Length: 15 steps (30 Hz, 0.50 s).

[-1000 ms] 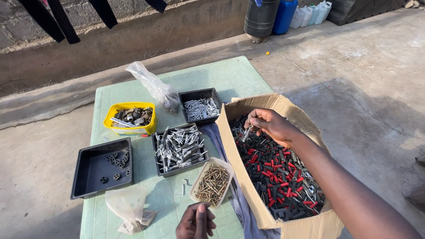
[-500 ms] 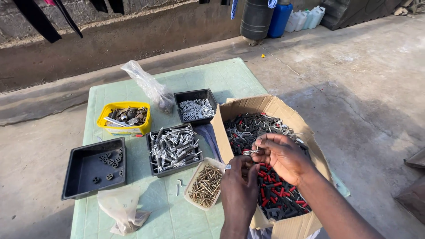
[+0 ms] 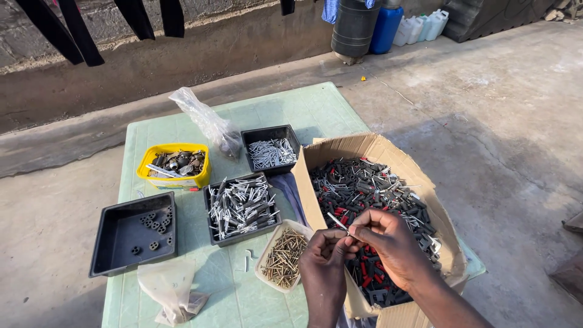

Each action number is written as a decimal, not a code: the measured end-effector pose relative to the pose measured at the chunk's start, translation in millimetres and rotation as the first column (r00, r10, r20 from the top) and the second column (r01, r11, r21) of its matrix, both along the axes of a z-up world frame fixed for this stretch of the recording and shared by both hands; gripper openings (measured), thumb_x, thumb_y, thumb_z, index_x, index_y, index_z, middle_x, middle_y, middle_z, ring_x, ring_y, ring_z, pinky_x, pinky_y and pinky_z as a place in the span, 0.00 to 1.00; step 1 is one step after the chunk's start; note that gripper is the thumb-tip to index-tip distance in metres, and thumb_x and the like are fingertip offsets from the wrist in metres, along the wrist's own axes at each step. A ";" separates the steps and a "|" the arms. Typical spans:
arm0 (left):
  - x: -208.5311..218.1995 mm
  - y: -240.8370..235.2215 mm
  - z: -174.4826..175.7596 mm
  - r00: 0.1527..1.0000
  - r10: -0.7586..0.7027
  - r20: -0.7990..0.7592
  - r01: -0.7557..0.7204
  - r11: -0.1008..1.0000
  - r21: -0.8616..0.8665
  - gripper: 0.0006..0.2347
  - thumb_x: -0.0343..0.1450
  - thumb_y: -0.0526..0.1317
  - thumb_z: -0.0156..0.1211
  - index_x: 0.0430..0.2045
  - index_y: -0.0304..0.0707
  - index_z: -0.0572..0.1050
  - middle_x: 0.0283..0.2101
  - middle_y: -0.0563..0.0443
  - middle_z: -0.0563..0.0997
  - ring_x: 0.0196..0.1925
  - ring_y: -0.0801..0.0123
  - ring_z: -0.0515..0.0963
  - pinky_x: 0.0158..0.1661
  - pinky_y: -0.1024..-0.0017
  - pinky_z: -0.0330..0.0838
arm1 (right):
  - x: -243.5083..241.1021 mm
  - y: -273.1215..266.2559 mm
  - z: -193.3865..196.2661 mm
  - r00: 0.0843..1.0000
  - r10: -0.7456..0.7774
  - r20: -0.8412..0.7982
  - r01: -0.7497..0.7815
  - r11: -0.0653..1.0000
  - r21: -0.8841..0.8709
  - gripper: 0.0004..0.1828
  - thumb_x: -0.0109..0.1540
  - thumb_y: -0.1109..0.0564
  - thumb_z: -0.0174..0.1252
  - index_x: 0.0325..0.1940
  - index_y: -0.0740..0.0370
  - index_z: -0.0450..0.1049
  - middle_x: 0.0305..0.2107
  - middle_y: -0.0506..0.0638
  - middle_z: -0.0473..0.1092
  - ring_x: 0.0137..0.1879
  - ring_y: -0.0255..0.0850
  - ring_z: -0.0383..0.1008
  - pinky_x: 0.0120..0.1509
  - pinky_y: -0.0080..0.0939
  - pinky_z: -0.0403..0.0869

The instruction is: Assembling screws and plastic wall plugs by hand

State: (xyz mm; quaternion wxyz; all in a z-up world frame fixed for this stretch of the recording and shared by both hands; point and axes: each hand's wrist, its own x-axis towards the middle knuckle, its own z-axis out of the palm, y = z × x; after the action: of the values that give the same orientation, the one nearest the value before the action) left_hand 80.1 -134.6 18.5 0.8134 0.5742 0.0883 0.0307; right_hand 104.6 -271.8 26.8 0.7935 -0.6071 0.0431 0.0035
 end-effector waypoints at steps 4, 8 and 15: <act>-2.3 3.5 2.5 0.999 -0.014 0.048 0.006 0.985 0.170 0.01 0.69 0.31 0.67 0.29 0.37 0.84 0.27 0.50 0.87 0.29 0.74 0.86 0.33 0.79 0.85 | 6.1 -19.7 8.8 0.993 0.108 -0.050 -0.118 0.951 -0.286 0.04 0.60 0.63 0.65 0.36 0.69 0.80 0.31 0.54 0.77 0.35 0.39 0.74 0.34 0.39 0.73; -5.8 6.2 3.7 0.986 -0.065 0.152 -0.047 0.771 0.635 0.06 0.69 0.38 0.67 0.37 0.52 0.85 0.37 0.60 0.89 0.32 0.74 0.84 0.33 0.72 0.76 | 17.3 -35.9 21.4 0.991 -0.034 -0.126 -0.035 0.859 -0.511 0.11 0.63 0.65 0.63 0.49 0.68 0.82 0.35 0.55 0.80 0.35 0.40 0.74 0.36 0.39 0.75; -4.8 13.0 3.2 0.931 -0.079 0.357 -0.193 0.722 0.664 0.05 0.71 0.37 0.63 0.36 0.49 0.82 0.38 0.59 0.87 0.30 0.68 0.84 0.31 0.70 0.79 | 34.8 -56.4 26.0 0.992 -0.117 0.042 0.119 0.784 -0.609 0.08 0.66 0.58 0.58 0.42 0.61 0.82 0.33 0.47 0.78 0.37 0.36 0.75 0.38 0.37 0.71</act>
State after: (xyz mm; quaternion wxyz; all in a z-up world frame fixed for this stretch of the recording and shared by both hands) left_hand 75.2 -121.6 21.7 0.5417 0.8161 -0.0619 0.1915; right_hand 139.5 -328.2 52.9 0.5539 -0.8266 0.0789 -0.0609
